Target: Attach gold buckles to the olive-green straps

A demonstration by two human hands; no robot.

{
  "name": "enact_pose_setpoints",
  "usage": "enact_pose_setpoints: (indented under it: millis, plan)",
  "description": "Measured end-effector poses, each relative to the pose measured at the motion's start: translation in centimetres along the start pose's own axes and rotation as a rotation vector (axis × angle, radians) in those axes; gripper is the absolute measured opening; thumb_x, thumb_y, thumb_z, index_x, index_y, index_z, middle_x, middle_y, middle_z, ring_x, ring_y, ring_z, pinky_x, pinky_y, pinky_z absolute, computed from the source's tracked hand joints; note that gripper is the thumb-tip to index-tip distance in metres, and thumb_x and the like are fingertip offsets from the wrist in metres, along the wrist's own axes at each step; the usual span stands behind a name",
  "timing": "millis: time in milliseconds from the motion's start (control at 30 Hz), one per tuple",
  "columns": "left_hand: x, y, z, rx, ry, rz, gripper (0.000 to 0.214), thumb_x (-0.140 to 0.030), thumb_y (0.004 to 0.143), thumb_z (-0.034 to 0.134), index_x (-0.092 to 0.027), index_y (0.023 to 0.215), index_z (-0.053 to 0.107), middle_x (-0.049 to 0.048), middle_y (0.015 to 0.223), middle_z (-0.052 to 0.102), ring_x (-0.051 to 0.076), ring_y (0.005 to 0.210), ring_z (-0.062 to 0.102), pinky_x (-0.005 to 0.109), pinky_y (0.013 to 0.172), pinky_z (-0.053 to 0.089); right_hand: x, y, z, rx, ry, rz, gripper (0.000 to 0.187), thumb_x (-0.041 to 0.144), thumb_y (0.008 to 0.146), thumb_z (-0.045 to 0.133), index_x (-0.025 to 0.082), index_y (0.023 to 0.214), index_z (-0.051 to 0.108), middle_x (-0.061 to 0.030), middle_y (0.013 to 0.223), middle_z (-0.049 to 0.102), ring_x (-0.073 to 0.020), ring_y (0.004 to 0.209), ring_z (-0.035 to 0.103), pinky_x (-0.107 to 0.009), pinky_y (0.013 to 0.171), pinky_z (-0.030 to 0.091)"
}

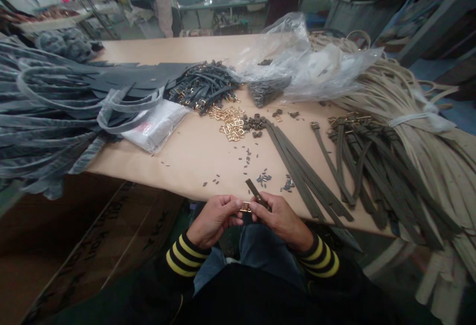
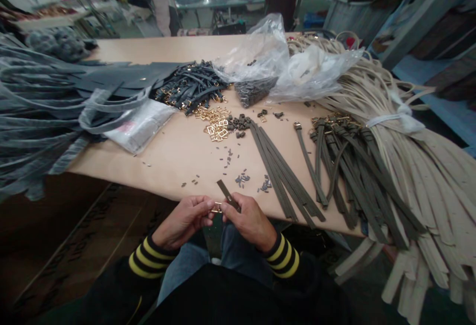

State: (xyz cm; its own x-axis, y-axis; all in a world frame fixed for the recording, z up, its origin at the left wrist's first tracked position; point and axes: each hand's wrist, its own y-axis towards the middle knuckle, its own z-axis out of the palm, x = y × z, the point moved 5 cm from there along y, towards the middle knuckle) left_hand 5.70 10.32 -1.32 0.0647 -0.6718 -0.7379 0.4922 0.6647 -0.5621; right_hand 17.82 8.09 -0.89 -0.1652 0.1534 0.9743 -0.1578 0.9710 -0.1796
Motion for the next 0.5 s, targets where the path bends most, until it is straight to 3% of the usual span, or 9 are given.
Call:
enact_pose_setpoints:
  millis: [167, 267, 500]
  plan:
    - [0.41, -0.25, -0.39, -0.060, -0.001, 0.049, 0.024, -0.028, 0.061, 0.067, -0.009, 0.057, 0.053, -0.0019, 0.053, 0.055, 0.003, 0.047, 0.050, 0.013, 0.047, 0.045, 0.16, -0.20, 0.37, -0.005, -0.042, 0.002, 0.031, 0.039, 0.081, 0.042, 0.015, 0.063, 0.050, 0.0016, 0.055, 0.051, -0.0088, 0.051, 0.045, -0.022, 0.052, 0.035]
    - [0.48, -0.42, -0.51, -0.095, 0.019, 0.076, 0.023, -0.028, 0.062, 0.067, -0.009, 0.057, 0.053, -0.0017, 0.053, 0.055, 0.004, 0.047, 0.051, 0.013, 0.047, 0.045, 0.23, -0.25, 0.61, 0.018, -0.073, 0.004, 0.026, 0.037, 0.078, 0.047, 0.014, 0.068, 0.051, 0.0011, 0.057, 0.053, -0.0096, 0.053, 0.047, -0.022, 0.054, 0.036]
    - [0.72, -0.60, -0.33, -0.073, 0.008, 0.093, 0.022, -0.028, 0.066, 0.063, -0.009, 0.060, 0.054, -0.0005, 0.055, 0.056, 0.005, 0.048, 0.052, 0.013, 0.048, 0.045, 0.34, -0.40, 0.86, 0.052, -0.038, 0.019, 0.025, 0.033, 0.080, 0.046, 0.014, 0.064, 0.051, 0.0024, 0.054, 0.050, -0.0076, 0.049, 0.043, -0.021, 0.052, 0.035]
